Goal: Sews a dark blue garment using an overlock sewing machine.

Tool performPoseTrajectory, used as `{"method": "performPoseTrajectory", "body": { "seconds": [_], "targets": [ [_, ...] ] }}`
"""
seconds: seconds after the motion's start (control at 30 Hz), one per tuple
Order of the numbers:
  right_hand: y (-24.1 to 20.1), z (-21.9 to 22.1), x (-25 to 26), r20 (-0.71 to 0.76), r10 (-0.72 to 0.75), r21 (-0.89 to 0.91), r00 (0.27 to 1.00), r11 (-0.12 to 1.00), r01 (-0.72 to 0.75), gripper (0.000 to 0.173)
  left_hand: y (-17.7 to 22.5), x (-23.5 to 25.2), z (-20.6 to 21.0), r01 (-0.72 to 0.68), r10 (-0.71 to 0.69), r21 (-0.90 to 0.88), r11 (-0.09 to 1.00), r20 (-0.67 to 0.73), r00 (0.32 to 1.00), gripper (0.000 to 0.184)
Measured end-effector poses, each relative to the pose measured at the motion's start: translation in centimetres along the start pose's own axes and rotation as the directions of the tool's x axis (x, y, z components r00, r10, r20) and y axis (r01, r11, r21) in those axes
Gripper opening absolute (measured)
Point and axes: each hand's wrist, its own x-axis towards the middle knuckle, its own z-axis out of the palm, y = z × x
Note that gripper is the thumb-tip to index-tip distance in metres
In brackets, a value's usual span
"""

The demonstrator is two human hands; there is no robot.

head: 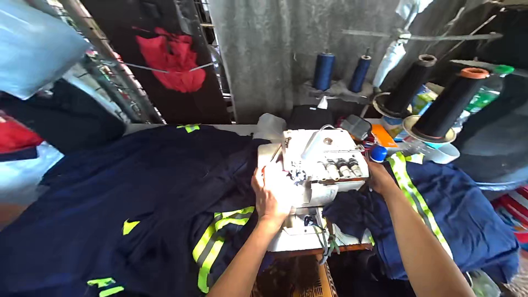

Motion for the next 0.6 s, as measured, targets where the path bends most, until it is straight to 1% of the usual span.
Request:
{"method": "performPoseTrajectory", "body": {
  "seconds": [0.07,0.13,0.17,0.2,0.33,0.4,0.5,0.6],
  "targets": [
    [-0.4,0.0,0.3,0.05,0.101,-0.039,0.994,0.994,-0.099,0.047,0.1,0.0,0.1,0.005,-0.005,-0.001,1.0,-0.007,1.0,0.053],
    [-0.9,-0.4,0.6,0.098,0.231,-0.076,0.968,0.972,-0.224,0.051,0.0,0.1,0.2,0.018,-0.018,-0.002,1.0,0.003,1.0,0.056],
    [-0.9,-0.5,0.6,0.116,0.267,-0.075,0.957,0.963,-0.259,0.051,-0.1,0.1,0.2,0.019,-0.019,0.003,1.0,0.006,1.0,0.057],
    [-0.9,-0.7,0.6,0.129,0.272,-0.06,0.954,0.962,-0.266,0.049,-0.1,0.1,0.2,0.012,-0.012,0.007,1.0,0.004,1.0,0.054],
    [0.0,-1.6,0.4,0.258,0.158,0.106,0.953,0.976,-0.191,0.036,-0.2,0.3,0.2,-0.01,0.01,0.005,1.0,0.021,1.0,0.049],
    [0.7,-2.3,0.6,0.317,0.089,0.18,0.944,0.972,-0.152,0.03,-0.1,0.4,0.1,-0.013,0.014,-0.01,1.0,0.022,1.0,0.052],
    [1.1,-2.5,0.5,0.333,0.023,0.234,0.943,0.966,-0.107,0.028,0.2,0.4,-0.2,0.007,-0.007,-0.006,1.0,0.062,0.998,0.052],
    [1.3,-2.8,0.4,0.353,-0.019,0.244,0.935,0.967,-0.073,0.03,0.2,0.5,-0.4,0.023,-0.023,-0.003,1.0,0.089,0.996,0.051]
  ]
}}
